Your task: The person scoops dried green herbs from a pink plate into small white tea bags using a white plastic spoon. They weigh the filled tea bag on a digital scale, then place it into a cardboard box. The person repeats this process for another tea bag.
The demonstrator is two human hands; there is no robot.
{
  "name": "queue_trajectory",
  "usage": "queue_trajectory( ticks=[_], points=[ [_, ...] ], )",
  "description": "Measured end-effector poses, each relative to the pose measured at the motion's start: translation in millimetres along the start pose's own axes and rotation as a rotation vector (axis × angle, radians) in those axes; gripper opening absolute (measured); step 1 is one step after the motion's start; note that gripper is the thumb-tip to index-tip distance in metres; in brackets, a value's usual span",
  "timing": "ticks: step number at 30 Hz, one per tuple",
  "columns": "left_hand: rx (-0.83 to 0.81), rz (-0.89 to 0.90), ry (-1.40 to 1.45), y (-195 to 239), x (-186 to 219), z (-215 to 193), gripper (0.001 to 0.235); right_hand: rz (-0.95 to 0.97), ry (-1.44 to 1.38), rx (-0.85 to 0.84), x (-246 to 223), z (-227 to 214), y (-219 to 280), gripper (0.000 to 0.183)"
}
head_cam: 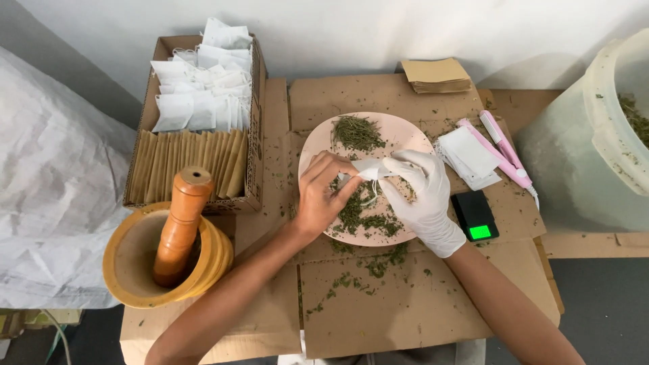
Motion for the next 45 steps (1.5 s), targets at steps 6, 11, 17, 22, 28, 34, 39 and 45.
queue_trajectory(
  ticks=[6, 11, 17, 22, 28, 34, 39, 45],
  points=[
    [-0.014, -0.003, 0.023, -0.8, 1.5, 1.8, 0.007, -0.067, 0.01, 0.052, -2.8, -5.3, -9.4, 0.034],
    [-0.036, 0.018, 0.001, -1.9, 1.9, 3.9, 0.009, -0.135, 0.03, 0.037, 5.0, -7.6, -8.0, 0.026],
    [-0.094, -0.005, 0.05, -14.7, 18.1, -1.2, 0.011, -0.183, -0.04, -0.004, 10.4, 0.2, -13.4, 0.004],
    [-0.13, -0.036, 0.105, -23.2, 25.7, -2.4, 0.013, -0.113, -0.133, -0.052, 6.6, 6.9, -17.9, 0.009],
    [-0.219, -0.078, 0.115, -24.8, 21.5, -6.5, 0.018, 0.026, -0.21, -0.097, 5.0, 3.7, -9.6, 0.011],
    [-0.365, -0.211, 0.267, -9.5, -2.7, -2.7, 0.061, 0.095, -0.244, -0.16, 0.5, 4.8, -3.1, 0.01],
    [-0.483, -0.201, 0.343, -11.0, -7.8, -0.4, 0.068, 0.025, -0.266, -0.116, 0.2, 16.0, 7.6, 0.011],
    [-0.465, -0.211, 0.37, -12.5, -14.3, -6.1, 0.066, -0.025, -0.227, -0.155, 7.0, 17.5, 14.8, 0.011]
  ],
)
Point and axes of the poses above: each hand's wrist, its own y-axis away from the middle knuckle, its own z-axis out of the palm, x = y × z, the point moved 2 cm from there along -y, towards the middle knuckle, and after that the axes turned 9 degrees about -y, right-handed, at the moved point
